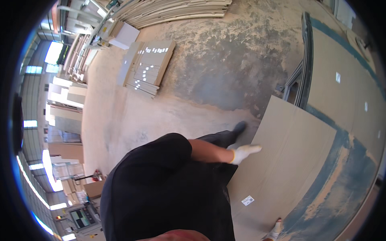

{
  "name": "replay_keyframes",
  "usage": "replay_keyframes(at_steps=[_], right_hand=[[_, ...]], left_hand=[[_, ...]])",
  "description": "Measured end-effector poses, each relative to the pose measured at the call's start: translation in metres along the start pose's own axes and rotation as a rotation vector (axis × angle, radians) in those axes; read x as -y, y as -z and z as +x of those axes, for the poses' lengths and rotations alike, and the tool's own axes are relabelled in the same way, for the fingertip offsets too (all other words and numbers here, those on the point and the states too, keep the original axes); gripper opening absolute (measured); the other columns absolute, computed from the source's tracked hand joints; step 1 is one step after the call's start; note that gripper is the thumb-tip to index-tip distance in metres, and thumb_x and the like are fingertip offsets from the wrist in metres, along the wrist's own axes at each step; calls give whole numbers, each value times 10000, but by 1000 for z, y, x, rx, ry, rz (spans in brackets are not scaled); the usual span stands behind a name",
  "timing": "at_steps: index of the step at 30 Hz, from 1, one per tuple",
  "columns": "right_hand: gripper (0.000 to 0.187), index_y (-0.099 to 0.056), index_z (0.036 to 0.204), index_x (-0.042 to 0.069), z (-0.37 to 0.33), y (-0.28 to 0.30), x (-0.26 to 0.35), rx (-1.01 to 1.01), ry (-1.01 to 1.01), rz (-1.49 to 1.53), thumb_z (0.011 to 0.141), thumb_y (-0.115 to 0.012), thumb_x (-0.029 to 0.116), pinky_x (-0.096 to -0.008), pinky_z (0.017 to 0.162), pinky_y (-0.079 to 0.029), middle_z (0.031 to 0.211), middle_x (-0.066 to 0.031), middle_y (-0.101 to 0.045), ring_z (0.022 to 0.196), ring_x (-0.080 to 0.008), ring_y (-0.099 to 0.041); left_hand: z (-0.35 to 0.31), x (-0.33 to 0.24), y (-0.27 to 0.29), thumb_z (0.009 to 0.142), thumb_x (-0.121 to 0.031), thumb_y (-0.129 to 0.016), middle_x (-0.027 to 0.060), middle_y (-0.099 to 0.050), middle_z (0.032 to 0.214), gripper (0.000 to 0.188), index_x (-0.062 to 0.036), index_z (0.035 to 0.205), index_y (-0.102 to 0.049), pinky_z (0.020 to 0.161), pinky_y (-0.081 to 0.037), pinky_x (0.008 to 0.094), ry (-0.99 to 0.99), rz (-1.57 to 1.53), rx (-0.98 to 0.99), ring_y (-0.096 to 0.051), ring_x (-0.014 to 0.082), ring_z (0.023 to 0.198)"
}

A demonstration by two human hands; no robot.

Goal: The person applies small white labels to several flat panels on a workbench, then moves to a computer station to operate the mouse. Afterward, they repeatedly pick up labeled panels and stack them on the floor in a pile.

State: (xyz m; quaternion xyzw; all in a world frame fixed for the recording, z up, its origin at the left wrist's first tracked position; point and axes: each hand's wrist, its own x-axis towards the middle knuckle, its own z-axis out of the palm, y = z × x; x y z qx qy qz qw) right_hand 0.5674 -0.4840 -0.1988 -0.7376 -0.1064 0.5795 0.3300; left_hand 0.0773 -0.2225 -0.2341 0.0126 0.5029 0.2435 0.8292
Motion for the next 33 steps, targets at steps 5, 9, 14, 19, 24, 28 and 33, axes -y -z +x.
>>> replay_keyframes(at_steps=[5, 9, 14, 19, 24, 28, 33], right_hand=[[788, -533, 1443, -73, -21, -69, 8, -62, -10, -311, 998, -596, 575, -405, 1085, -455, 1377, -190, -627, 1248, -280, -580], [785, -549, 1428, -72, -29, -155, 31, -39, -12, -497, 996, -597, 582, -403, 1079, -460, 1357, -190, -641, 1231, -277, -592], [782, -571, 1409, -72, -39, -269, 120, 41, 82, -784, 994, -599, 590, -400, 1071, -466, 1333, -190, -660, 1210, -275, -607], [780, -613, 1359, -81, -55, -492, 224, 188, 372, -1174, 992, -595, 607, -394, 1042, -484, 1271, -193, -700, 1143, -278, -650], [760, -577, 1405, -60, -66, -722, 321, 425, 595, -1456, 987, -630, 572, -382, 1050, -478, 1325, -191, -678, 1208, -284, -630], [786, -585, 1444, -14, -49, -872, 384, 643, 424, -1431, 972, -631, 612, -391, 1055, -482, 1330, -162, -686, 1207, -283, -642], [822, -621, 1349, -71, -3, -1141, 408, 461, 780, -1822, 962, -589, 653, -409, 1010, -488, 1232, -221, -713, 1136, -272, -656]], left_hand=[[-34, 17, 36, 909, -579, -735, 145, -605, 1478, 823, -2, 1472, -566, 1102, -442, 420, -171, 9, -20, -556, 267, 1362], [-75, 16, 111, 963, -543, -693, 144, -550, 1542, 778, -2, 1498, -532, 1155, -404, 424, -83, -87, -144, -520, 276, 1404], [-121, -10, 225, 1017, -529, -619, 150, -501, 1587, 743, -28, 1547, -473, 1228, -338, 468, -155, -723, 235, -438, 298, 1477], [-178, -81, 355, 926, -665, -657, 106, -498, 1599, 856, -78, 1532, -511, 1226, -317, 480, -280, -770, 19, -442, 331, 1466], [-227, -176, 479, 1001, -537, -639, 115, -523, 1577, 716, -83, 1538, -505, 1218, -345, 474, -342, -1108, 64, -468, 319, 1451], [-254, -256, 565, 961, -587, -672, 99, -490, 1606, 790, -95, 1552, -490, 1212, -350, 479, -676, -1126, 16, -450, 321, 1466], [-253, -358, 692, 966, -584, -675, 143, -535, 1558, 781, -43, 1509, -524, 1191, -386, 479, -834, -1238, -288, -502, 324, 1420]])
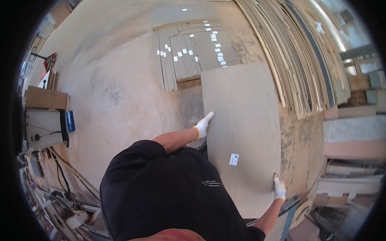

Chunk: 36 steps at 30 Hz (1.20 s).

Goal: The person applies small white labels to several flat panels on a workbench, then moves to a computer station to operate the mouse. Afterward, they repeatedly pick up labeled panels and stack them on the floor in a pile.

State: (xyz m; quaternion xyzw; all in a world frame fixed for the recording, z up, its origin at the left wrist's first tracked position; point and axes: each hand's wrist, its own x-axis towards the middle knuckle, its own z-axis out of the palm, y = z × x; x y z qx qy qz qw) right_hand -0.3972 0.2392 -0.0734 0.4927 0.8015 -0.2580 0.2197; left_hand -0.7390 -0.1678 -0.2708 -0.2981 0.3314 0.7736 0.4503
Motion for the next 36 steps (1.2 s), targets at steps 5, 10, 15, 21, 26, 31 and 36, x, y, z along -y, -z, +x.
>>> replay_keyframes(at_steps=[5, 10, 15, 21, 26, 31, 36], right_hand=[[803, -653, 1289, -67, 223, 94, 205, 1, 300, -187, 957, -578, 661, -445, 990, -498, 1194, -303, -716, 1112, -419, -679], [792, -675, 1200, -44, 345, 135, 463, -48, 506, -595, 931, -574, 694, -492, 1009, -491, 1218, -333, -676, 1188, -480, -640], [761, -696, 1209, -25, 408, 84, 737, 40, 653, -862, 912, -608, 671, -475, 1006, -502, 1184, -312, -700, 1162, -449, -663], [816, -739, 1158, -37, 472, -48, 1012, 104, 977, -1026, 957, -484, 711, -500, 1017, -490, 1156, -326, -705, 1146, -462, -670], [885, -737, 1188, -36, 526, -179, 1181, 225, 1093, -1068, 945, -433, 760, -486, 1049, -473, 1204, -329, -694, 1204, -466, -647], [926, -706, 1250, -50, 605, -286, 1278, 262, 1171, -1088, 930, -441, 778, -460, 1094, -443, 1280, -315, -676, 1269, -461, -614], [976, -697, 1243, -81, 710, -337, 1348, 364, 1277, -1096, 905, -466, 805, -473, 1112, -435, 1320, -360, -627, 1312, -481, -579]], left_hand=[[114, -73, -25, 967, -610, -662, 138, -537, 1555, 793, -34, 1497, -530, 1186, -399, 472, -147, -280, -90, -512, 324, 1408], [178, -115, -37, 955, -644, -657, 112, -537, 1558, 812, -73, 1516, -519, 1194, -390, 485, -219, -665, -237, -506, 332, 1409], [240, -181, -23, 955, -687, -615, 103, -480, 1606, 852, -102, 1557, -471, 1220, -346, 523, -374, -932, -374, -465, 339, 1444], [316, -345, 16, 964, -635, -645, 141, -501, 1577, 837, -80, 1563, -457, 1217, -350, 509, -529, -1142, -319, -461, 331, 1443], [402, -455, 29, 966, -506, -723, 173, -638, 1389, 745, 48, 1435, -554, 1079, -499, 452, -719, -1078, -645, -613, 307, 1258], [485, -541, 110, 963, -480, -736, 184, -669, 1330, 717, 68, 1396, -573, 993, -563, 447, -832, -1043, -761, -676, 310, 1158], [584, -586, 101, 967, -528, -711, 171, -649, 1378, 731, 29, 1418, -569, 996, -569, 470, -784, -1053, -859, -666, 315, 1192]])
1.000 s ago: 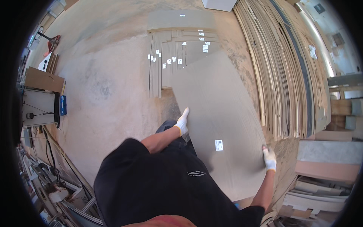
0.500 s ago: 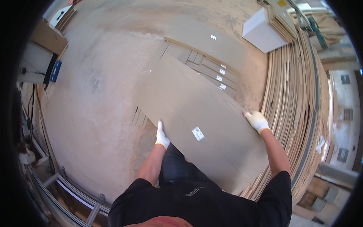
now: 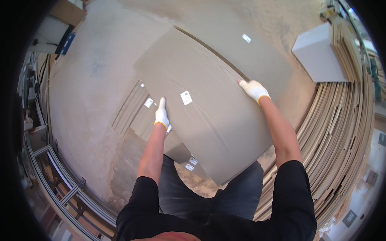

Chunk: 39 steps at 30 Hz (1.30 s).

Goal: The person applies small white labels to several flat panels on a workbench, then moves to a computer station to operate the mouse. Afterward, they repeatedly pick up labeled panels and stack them on the floor in a pile.

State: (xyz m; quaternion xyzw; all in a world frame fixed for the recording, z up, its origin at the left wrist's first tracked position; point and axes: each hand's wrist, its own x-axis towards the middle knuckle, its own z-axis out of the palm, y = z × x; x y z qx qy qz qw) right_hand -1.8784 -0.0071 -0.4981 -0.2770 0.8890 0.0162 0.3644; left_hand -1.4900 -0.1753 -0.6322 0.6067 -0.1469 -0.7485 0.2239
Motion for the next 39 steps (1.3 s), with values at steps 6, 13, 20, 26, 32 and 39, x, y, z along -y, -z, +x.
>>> replay_keyframes(at_steps=[6, 13, 20, 26, 32, 39], right_hand=[[944, -569, 1434, -36, 70, -20, -81, 29, 31, -27, 907, -537, 746, -475, 1134, -425, 1442, -300, -578, 1363, -435, -542], [1003, -458, 1430, -172, -6, -211, -237, -175, -595, 541, 820, -795, 551, -452, 1149, -432, 1437, -366, -556, 1368, -424, -555], [724, -501, 1483, -9, 0, -328, -240, -344, -523, 1586, 953, -756, 413, -382, 1096, -429, 1432, -120, -606, 1299, -246, -555], [780, -441, 1513, -32, 8, -292, -241, -383, -624, 1509, 926, -796, 340, -389, 1108, -424, 1455, -162, -581, 1321, -280, -547], [821, -450, 1494, -53, 24, -283, -248, -358, -698, 1631, 900, -810, 385, -395, 1117, -423, 1439, -187, -589, 1323, -294, -553], [825, -473, 1482, -52, 44, -282, -261, -329, -609, 1545, 879, -840, 373, -386, 1091, -447, 1414, -181, -613, 1289, -287, -582]], left_hand=[[48, 44, 7, 950, -784, -505, 176, -720, 1188, 970, 102, 1326, -629, 931, -563, 380, 41, 625, -161, -707, 266, 1044], [137, 20, 24, 920, -677, -686, 104, -693, 1177, 819, 19, 1347, -622, 688, -607, 409, 1, 899, -216, -698, 246, 895], [146, 14, -7, 973, -469, -745, 152, -635, 1293, 634, 38, 1326, -601, 942, -601, 505, -4, 578, -198, -650, 312, 1154], [145, 16, -10, 984, -454, -734, 169, -594, 1368, 659, 46, 1377, -562, 975, -589, 536, -8, 565, -213, -632, 341, 1194], [149, 14, -8, 989, -453, -729, 162, -574, 1415, 666, 17, 1423, -543, 1027, -556, 542, 25, 547, -204, -598, 343, 1251], [153, 7, 1, 1001, -459, -706, 149, -556, 1436, 653, -9, 1442, -531, 1051, -532, 568, 57, 537, -113, -574, 348, 1284]])
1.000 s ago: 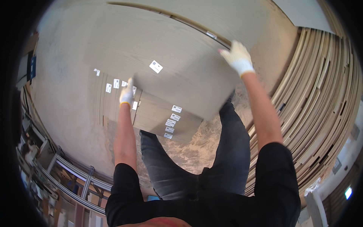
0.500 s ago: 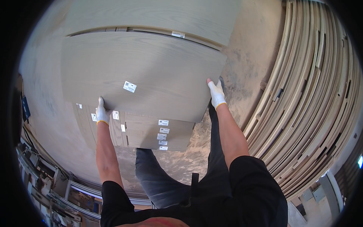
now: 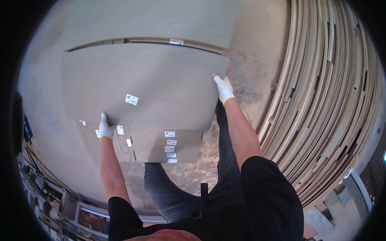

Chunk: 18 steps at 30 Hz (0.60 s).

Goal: The person applies small white labels to several flat panels on a workbench, then moves to a computer station to operate the mouse. Afterward, they repeatedly pick up labeled panels and stack them on the floor in a pile.

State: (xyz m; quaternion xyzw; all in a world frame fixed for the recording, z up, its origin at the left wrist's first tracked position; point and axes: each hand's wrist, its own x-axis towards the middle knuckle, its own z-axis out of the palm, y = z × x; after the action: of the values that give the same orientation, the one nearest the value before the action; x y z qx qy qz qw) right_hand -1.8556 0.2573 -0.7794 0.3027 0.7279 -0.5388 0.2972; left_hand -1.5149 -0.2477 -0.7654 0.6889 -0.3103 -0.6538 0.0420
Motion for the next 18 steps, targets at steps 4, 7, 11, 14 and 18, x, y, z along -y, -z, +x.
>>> replay_keyframes(at_steps=[4, 7, 11, 14, 18], right_hand=[[710, -553, 1409, -46, 6, 6, -1, 147, 68, 67, 887, -835, 344, -376, 1037, -485, 1333, -159, -666, 1190, -263, -632], [693, -560, 1392, -47, 10, 7, 0, 178, 29, 44, 867, -850, 301, -372, 1027, -488, 1300, -157, -678, 1176, -247, -630], [731, -552, 1386, -52, 13, 1, 1, 109, 34, 68, 820, -884, 269, -367, 1024, -488, 1295, -157, -677, 1162, -246, -630], [770, -539, 1393, -60, 14, -2, 1, 68, 98, 51, 794, -900, 260, -371, 1029, -485, 1301, -161, -670, 1178, -254, -622], [820, -491, 1440, -54, 19, -1, 2, 93, 87, 74, 799, -895, 259, -377, 1030, -486, 1313, -186, -654, 1201, -270, -614]], left_hand=[[5, -1, 3, 979, -462, -735, 136, -559, 1427, 651, -43, 1436, -537, 1062, -520, 565, 24, -21, -8, -567, 338, 1287], [7, -1, -1, 946, -495, -767, 108, -562, 1424, 683, -79, 1441, -545, 1097, -486, 548, 93, -111, -103, -538, 313, 1312], [5, 2, -9, 954, -499, -753, 128, -542, 1452, 720, -67, 1475, -510, 1093, -487, 566, 29, -119, -132, -534, 330, 1319], [2, 3, -12, 964, -480, -745, 159, -535, 1455, 736, -38, 1492, -485, 1067, -506, 584, -41, -78, -128, -536, 351, 1318], [4, 2, -17, 985, -454, -724, 170, -544, 1436, 693, -4, 1464, -505, 995, -557, 551, -60, -30, -168, -587, 357, 1243]])
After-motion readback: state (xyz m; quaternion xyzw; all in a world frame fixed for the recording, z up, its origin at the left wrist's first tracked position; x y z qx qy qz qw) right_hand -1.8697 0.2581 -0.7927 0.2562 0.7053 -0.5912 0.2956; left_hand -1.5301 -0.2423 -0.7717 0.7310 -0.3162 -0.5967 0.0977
